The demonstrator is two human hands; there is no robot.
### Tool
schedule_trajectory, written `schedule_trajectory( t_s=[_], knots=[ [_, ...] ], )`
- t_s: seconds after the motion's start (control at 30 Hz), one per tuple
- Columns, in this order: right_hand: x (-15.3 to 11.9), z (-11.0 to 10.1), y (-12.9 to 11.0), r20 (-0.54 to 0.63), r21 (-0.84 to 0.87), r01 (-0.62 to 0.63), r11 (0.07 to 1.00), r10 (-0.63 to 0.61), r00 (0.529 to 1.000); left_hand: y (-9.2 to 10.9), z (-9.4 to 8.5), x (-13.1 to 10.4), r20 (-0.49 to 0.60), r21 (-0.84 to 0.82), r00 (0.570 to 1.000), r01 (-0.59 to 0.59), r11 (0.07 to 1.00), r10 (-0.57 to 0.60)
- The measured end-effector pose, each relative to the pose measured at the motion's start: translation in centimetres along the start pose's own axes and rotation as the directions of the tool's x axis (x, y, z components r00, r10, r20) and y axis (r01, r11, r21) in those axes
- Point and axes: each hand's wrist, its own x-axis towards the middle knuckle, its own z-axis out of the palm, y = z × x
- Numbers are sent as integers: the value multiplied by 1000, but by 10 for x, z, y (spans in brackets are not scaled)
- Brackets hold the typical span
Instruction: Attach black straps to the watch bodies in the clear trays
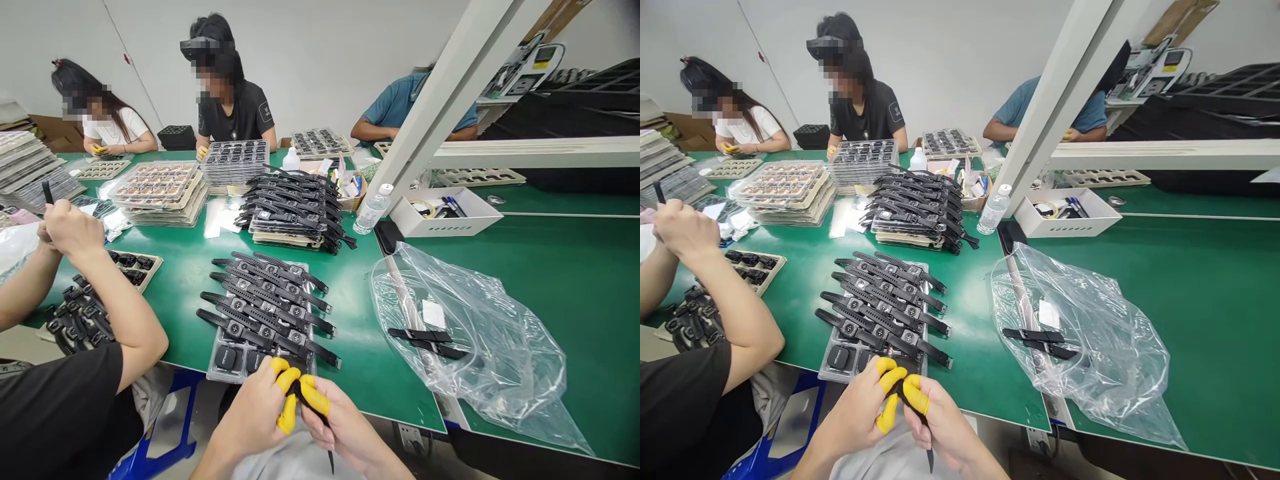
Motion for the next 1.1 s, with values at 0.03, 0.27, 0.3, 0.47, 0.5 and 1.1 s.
schedule_trajectory(
  t_s=[0.03, 0.27, 0.3, 0.47, 0.5, 1.1],
  knots=[
    [0, 0, 0, 7, -22, 4, 1000, -4, 1000, 0, -1, 0, 5, -10, 1000, 4, 1000, -4],
    [4, -1, 4, 17, -221, 161, 962, -162, 987, -7, 7, -7, -160, -290, 984, 29, 957, -78],
    [3, -1, 4, 25, -257, 181, 949, -180, 983, -7, 12, -9, -216, -333, 970, 33, 942, -110],
    [1, -1, 10, 74, -341, 122, 932, -103, 992, -2, 29, -15, -462, -539, 846, -31, 842, -265],
    [1, -3, 12, 85, -353, 87, 932, -61, 995, -3, 29, -15, -486, -603, 811, -40, 797, -327],
    [4, -7, 26, 53, -291, 29, 956, -14, 998, 9, 13, -16, -65, -245, 984, 146, 958, -166]
  ],
)
